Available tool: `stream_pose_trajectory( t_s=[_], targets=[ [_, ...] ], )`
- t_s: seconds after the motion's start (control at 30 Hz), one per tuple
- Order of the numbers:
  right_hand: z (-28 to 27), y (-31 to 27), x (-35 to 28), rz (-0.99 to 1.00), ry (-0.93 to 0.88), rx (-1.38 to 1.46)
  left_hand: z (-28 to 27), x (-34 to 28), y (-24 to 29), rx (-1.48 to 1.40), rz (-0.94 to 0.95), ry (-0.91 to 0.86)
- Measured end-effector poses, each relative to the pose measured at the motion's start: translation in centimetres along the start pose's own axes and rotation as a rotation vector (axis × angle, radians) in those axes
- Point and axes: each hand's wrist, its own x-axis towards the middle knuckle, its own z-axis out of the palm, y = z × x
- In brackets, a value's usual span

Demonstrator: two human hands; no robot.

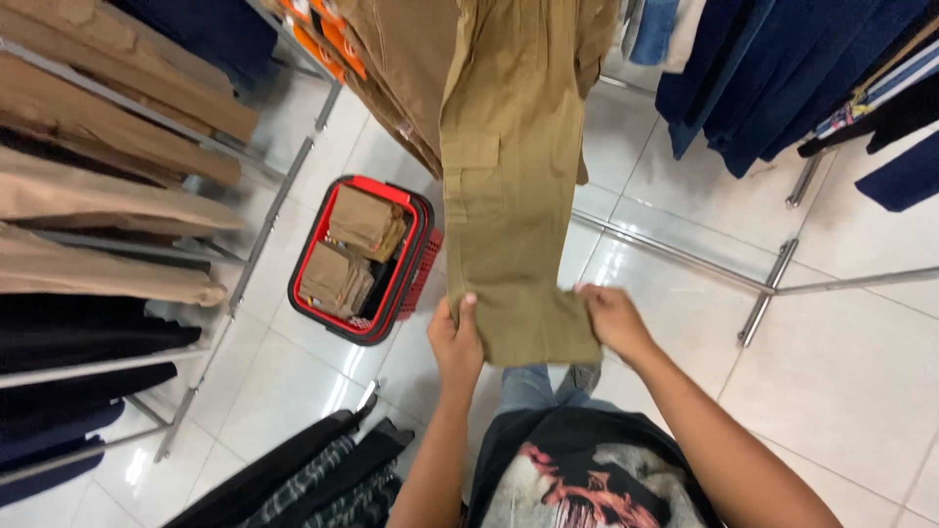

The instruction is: The person is taking pairs of pants from a red shopping basket, attaching them to hangers, and then hanging the hangers onto a clothing rack.

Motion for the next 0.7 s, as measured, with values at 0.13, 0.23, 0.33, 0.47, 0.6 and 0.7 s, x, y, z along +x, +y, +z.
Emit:
stream_pose_trajectory(
  t_s=[0.13,0.23,0.33,0.47,0.6,0.7],
  targets=[
    [-0.3,-2.0,-1.5,0.228,-0.283,0.076,-3.8,0.6,3.1,0.286,0.030,-0.240],
    [-0.8,-1.8,-0.5,0.342,-0.337,0.029,-10.1,1.2,-0.8,0.474,-0.167,-0.251],
    [-0.5,-1.2,2.2,0.382,-0.344,-0.009,-15.6,1.8,-1.7,0.513,-0.125,-0.103],
    [0.2,1.4,10.6,0.368,-0.317,0.070,-21.1,2.7,-3.0,0.559,-0.208,0.051],
    [-0.3,-1.7,19.9,0.297,-0.035,0.206,-25.0,4.2,-4.9,0.712,-0.224,0.089],
    [-1.5,-9.1,21.7,0.221,0.095,0.221,-27.0,5.4,-7.4,0.773,-0.283,0.105]
  ],
)
